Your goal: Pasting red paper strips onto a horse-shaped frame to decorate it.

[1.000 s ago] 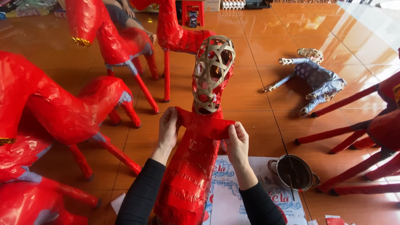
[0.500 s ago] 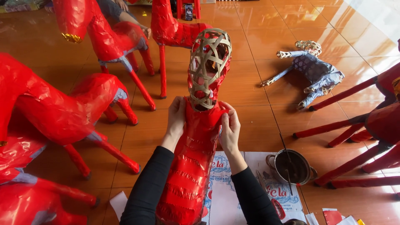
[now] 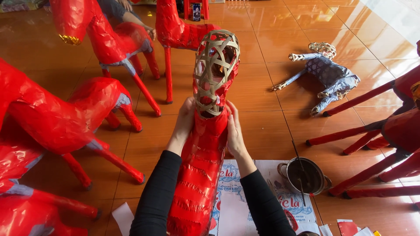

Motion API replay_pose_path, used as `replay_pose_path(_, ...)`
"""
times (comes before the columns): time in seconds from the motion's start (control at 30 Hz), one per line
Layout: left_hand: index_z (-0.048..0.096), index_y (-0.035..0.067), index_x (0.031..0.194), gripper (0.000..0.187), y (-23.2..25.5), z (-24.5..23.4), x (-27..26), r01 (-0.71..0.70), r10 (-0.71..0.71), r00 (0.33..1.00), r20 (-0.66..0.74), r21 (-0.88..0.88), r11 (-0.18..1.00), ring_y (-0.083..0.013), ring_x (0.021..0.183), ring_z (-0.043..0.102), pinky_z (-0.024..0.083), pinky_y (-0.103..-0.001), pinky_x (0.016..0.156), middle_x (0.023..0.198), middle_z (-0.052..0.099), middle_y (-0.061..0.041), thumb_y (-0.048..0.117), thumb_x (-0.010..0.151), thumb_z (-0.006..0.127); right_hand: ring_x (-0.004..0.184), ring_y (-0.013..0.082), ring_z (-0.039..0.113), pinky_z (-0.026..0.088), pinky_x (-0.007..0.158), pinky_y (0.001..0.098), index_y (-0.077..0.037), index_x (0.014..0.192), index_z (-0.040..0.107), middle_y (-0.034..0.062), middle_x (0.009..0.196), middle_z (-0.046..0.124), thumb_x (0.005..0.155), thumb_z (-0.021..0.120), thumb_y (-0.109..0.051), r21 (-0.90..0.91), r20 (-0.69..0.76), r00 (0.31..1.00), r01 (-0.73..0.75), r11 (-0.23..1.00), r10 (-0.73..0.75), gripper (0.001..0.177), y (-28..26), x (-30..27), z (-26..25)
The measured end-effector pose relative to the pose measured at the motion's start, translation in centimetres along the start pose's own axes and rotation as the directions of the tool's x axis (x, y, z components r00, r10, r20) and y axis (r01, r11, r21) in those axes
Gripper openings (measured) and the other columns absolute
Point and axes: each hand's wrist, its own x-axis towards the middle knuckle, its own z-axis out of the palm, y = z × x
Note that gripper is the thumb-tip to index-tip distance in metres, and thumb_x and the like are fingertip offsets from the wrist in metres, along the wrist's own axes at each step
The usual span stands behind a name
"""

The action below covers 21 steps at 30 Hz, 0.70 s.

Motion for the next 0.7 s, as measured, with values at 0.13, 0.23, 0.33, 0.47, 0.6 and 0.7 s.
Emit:
replay_pose_path(0.13, 0.056, 0.007, 0.109, 0.030, 1.7, 0.8, -0.6, 0.028, -0.028, 1.000, 0.006, 0.022, 0.999, -0.0243, 0.092, 0.056, 0.047, -0.041, 0.081, 0.097, 0.060, -0.016, 0.033, 0.107, 0.040, 0.137, 0.0456, 0.039, 0.030, 0.112, 0.0591, -0.010, 0.152, 0.031, 0.0315, 0.145, 0.042, 0.108, 0.023, -0.033, -0.104, 0.005, 0.999, -0.034, 0.994, 0.035, 0.051, 3.0, 0.9, -1.7)
replay_pose_path(0.23, 0.052, 0.005, 0.126, 0.041, 2.3, 1.3, -1.1, 0.089, -0.090, 0.996, 0.012, 0.057, 0.994, -0.0329, 0.113, 0.051, 0.040, -0.049, 0.096, 0.119, 0.055, -0.021, 0.038, 0.107, 0.036, 0.137, 0.0464, 0.038, 0.028, 0.114, 0.0583, -0.008, 0.150, 0.035, 0.0317, 0.146, 0.043, 0.107, 0.022, -0.033, -0.153, -0.037, 0.997, -0.076, 0.985, 0.071, 0.052, 3.3, 1.0, -1.7)
replay_pose_path(0.33, 0.048, 0.004, 0.143, 0.056, 1.3, 1.4, -1.0, 0.160, -0.162, 0.987, 0.012, 0.089, 0.983, -0.0415, 0.135, 0.046, 0.034, -0.057, 0.112, 0.142, 0.051, -0.025, 0.043, 0.106, 0.031, 0.135, 0.0422, 0.045, 0.032, 0.113, 0.0543, -0.008, 0.148, 0.039, 0.0287, 0.142, 0.049, 0.107, 0.020, -0.029, -0.142, -0.057, 0.997, -0.065, 0.988, 0.057, 0.050, 3.2, 0.8, -1.5)
replay_pose_path(0.47, 0.056, 0.012, 0.119, 0.023, -3.9, -0.6, 0.1, -0.057, 0.070, 0.980, -0.186, 0.073, 0.996, -0.0243, 0.121, 0.053, 0.040, -0.044, 0.108, 0.119, 0.059, -0.010, 0.025, 0.106, 0.042, 0.138, 0.0321, 0.041, 0.034, 0.112, 0.0485, -0.010, 0.152, 0.035, 0.0195, 0.148, 0.046, 0.108, 0.022, -0.024, -0.137, -0.120, 0.993, 0.007, 0.991, -0.023, 0.048, 4.4, 0.0, -2.3)
replay_pose_path(0.6, 0.061, 0.005, 0.121, 0.033, -2.9, -0.9, -1.8, -0.164, 0.148, 0.970, -0.195, -0.068, 0.984, -0.0298, 0.123, 0.056, 0.038, -0.049, 0.111, 0.117, 0.062, -0.016, 0.022, 0.108, 0.036, 0.146, 0.0355, 0.029, 0.027, 0.116, 0.0496, -0.008, 0.155, 0.032, 0.0195, 0.156, 0.036, 0.108, 0.019, -0.027, -0.312, -0.045, 0.988, 0.127, 0.942, -0.148, 0.052, 2.6, -0.4, -2.1)
replay_pose_path(0.7, 0.039, 0.003, 0.149, 0.075, 1.3, 0.8, -3.8, -0.111, 0.121, 0.992, 0.046, -0.180, 0.977, -0.0385, 0.142, 0.035, 0.024, -0.052, 0.118, 0.148, 0.042, -0.025, 0.059, 0.103, 0.016, 0.146, 0.0427, 0.025, 0.021, 0.119, 0.0569, -0.007, 0.156, 0.025, 0.0273, 0.155, 0.032, 0.109, 0.019, -0.030, -0.175, 0.001, 1.000, -0.005, 0.985, 0.005, 0.052, -2.9, 1.2, 0.6)
